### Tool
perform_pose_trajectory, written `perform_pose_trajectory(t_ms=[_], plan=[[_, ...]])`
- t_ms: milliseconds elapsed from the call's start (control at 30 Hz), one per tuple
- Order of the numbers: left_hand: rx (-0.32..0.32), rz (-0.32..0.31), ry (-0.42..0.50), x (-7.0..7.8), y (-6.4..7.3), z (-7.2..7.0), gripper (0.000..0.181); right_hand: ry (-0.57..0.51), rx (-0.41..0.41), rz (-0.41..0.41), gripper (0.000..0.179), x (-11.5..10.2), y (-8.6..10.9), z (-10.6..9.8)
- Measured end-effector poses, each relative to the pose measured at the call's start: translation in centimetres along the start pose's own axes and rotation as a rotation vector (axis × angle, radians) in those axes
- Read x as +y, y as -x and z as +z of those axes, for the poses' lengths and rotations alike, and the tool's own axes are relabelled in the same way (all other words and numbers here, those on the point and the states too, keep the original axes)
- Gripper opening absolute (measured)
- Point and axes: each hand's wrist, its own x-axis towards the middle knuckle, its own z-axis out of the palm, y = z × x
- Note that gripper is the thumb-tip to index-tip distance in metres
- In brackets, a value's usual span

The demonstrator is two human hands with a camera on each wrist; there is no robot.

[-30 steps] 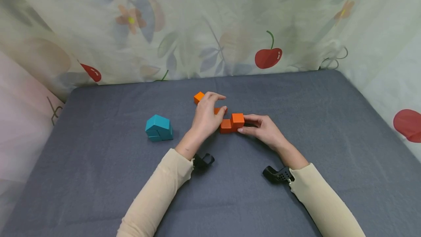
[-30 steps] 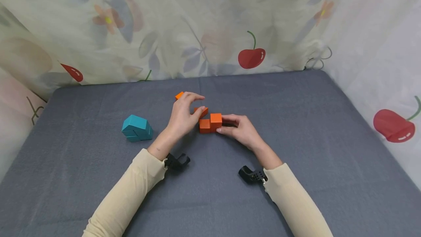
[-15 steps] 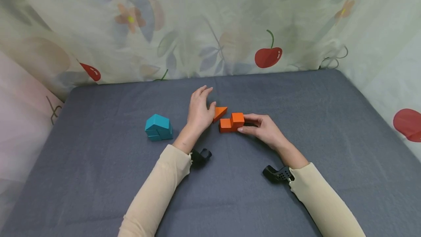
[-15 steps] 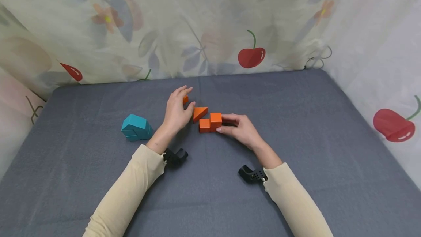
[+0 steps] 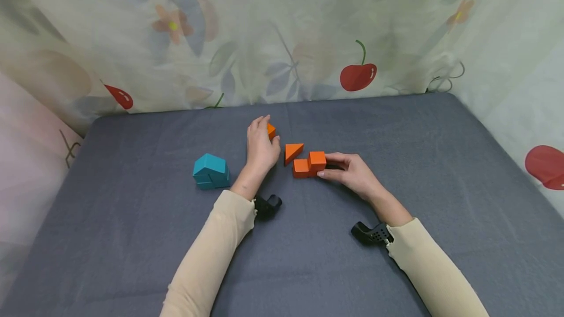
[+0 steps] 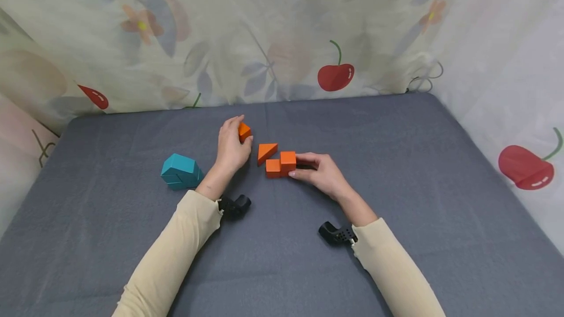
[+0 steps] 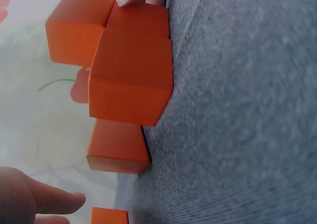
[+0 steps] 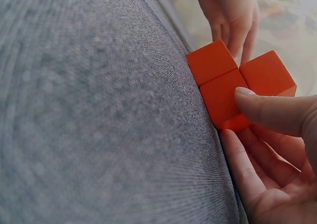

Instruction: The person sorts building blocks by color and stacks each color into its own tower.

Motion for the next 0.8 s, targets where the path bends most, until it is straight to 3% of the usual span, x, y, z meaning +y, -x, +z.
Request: perform_pose_trajectory(t_ms=[500,800], plan=[[-0.030,-0.111,-0.051,-0.8,-1.0,0.6,0.053,0.005,0.011,-0.003,0.047,0.0,0.1,0.1],[-0.011,-0.128,-0.067,-1.0,-1.1,0.6,0.044,0.005,0.007,-0.008,0.046,0.0,-0.1,0.1]])
